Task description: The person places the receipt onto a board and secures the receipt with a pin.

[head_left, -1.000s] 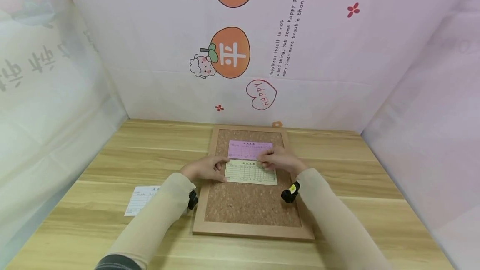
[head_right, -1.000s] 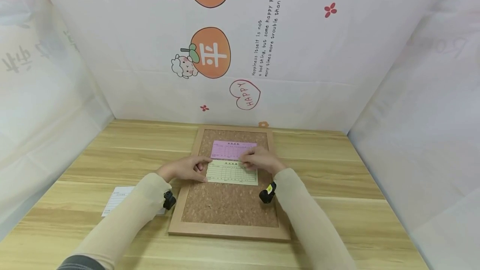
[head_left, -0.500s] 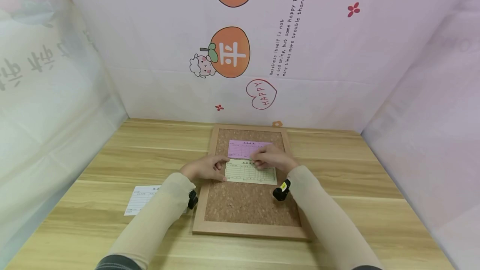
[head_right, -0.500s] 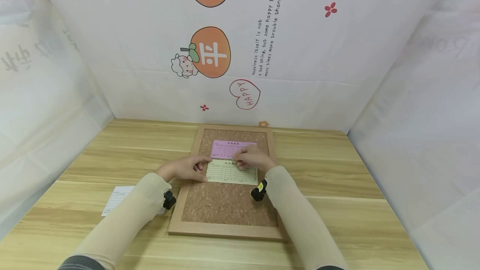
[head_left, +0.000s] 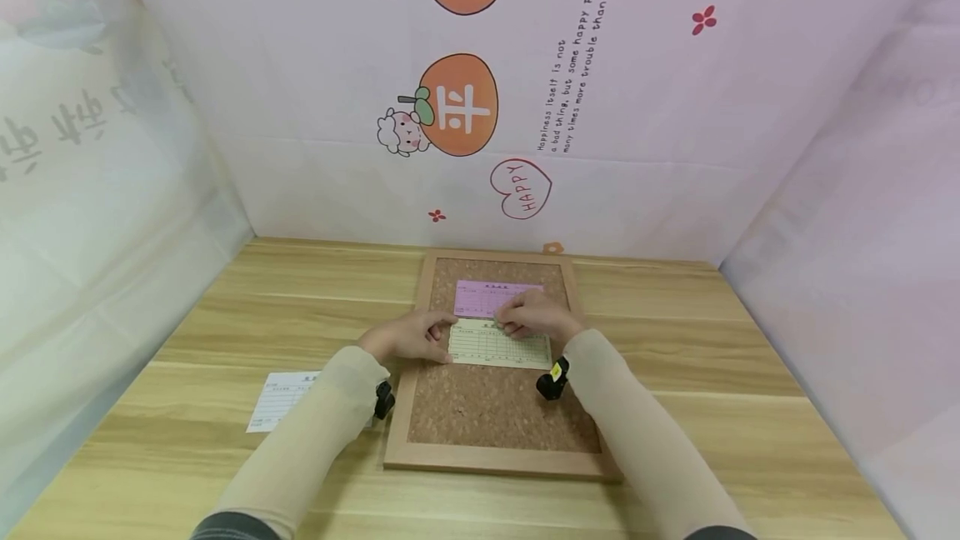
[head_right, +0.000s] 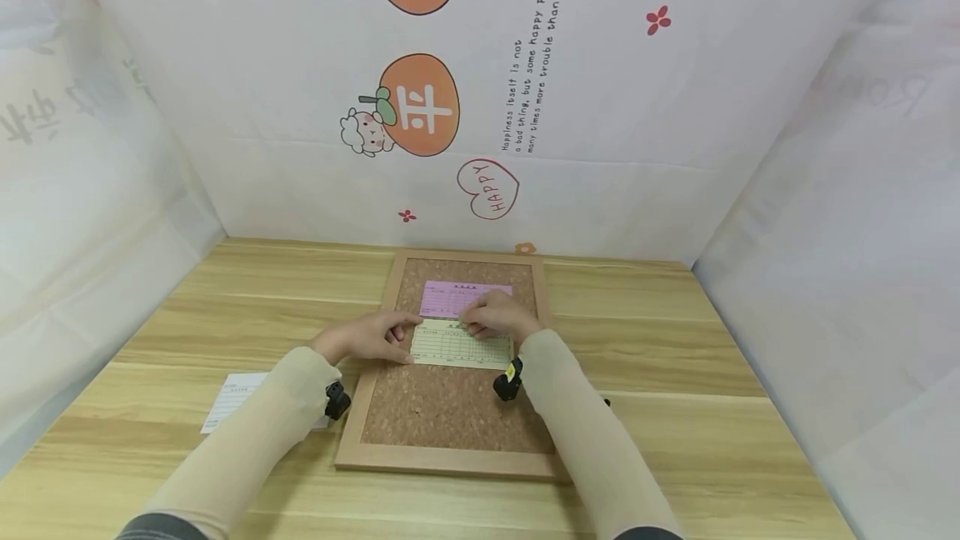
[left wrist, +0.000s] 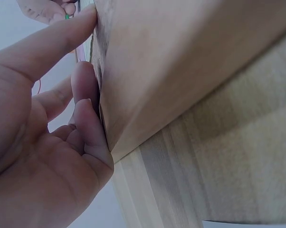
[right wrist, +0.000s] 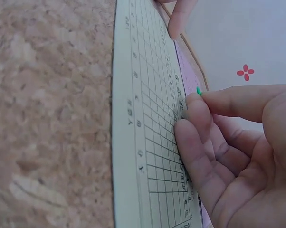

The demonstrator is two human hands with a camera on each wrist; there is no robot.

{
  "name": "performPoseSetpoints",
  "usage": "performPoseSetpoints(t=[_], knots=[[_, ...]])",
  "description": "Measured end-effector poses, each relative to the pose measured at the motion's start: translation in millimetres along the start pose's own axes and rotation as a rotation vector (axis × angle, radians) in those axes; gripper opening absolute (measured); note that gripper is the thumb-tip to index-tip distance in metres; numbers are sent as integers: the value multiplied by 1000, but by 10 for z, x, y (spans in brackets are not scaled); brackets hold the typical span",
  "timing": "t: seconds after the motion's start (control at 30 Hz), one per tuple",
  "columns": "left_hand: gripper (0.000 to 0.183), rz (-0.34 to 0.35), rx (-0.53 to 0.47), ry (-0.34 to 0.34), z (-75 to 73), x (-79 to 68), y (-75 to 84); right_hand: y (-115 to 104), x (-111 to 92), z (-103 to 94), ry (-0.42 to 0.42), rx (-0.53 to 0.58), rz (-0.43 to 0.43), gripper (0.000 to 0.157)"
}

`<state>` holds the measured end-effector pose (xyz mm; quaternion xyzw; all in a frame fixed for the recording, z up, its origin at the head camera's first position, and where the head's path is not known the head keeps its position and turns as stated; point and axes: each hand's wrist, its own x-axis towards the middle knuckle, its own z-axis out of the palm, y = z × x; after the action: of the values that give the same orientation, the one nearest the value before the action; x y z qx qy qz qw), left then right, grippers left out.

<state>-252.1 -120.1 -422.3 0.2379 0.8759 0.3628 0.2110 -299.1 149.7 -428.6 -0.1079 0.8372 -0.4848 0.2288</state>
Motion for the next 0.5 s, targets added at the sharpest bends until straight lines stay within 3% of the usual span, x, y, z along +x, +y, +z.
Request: performPoseSetpoints(t=[0.5], knots=[[71,4,5,18,7,21,-31,-28,-20,47,24,-6,-6,26]])
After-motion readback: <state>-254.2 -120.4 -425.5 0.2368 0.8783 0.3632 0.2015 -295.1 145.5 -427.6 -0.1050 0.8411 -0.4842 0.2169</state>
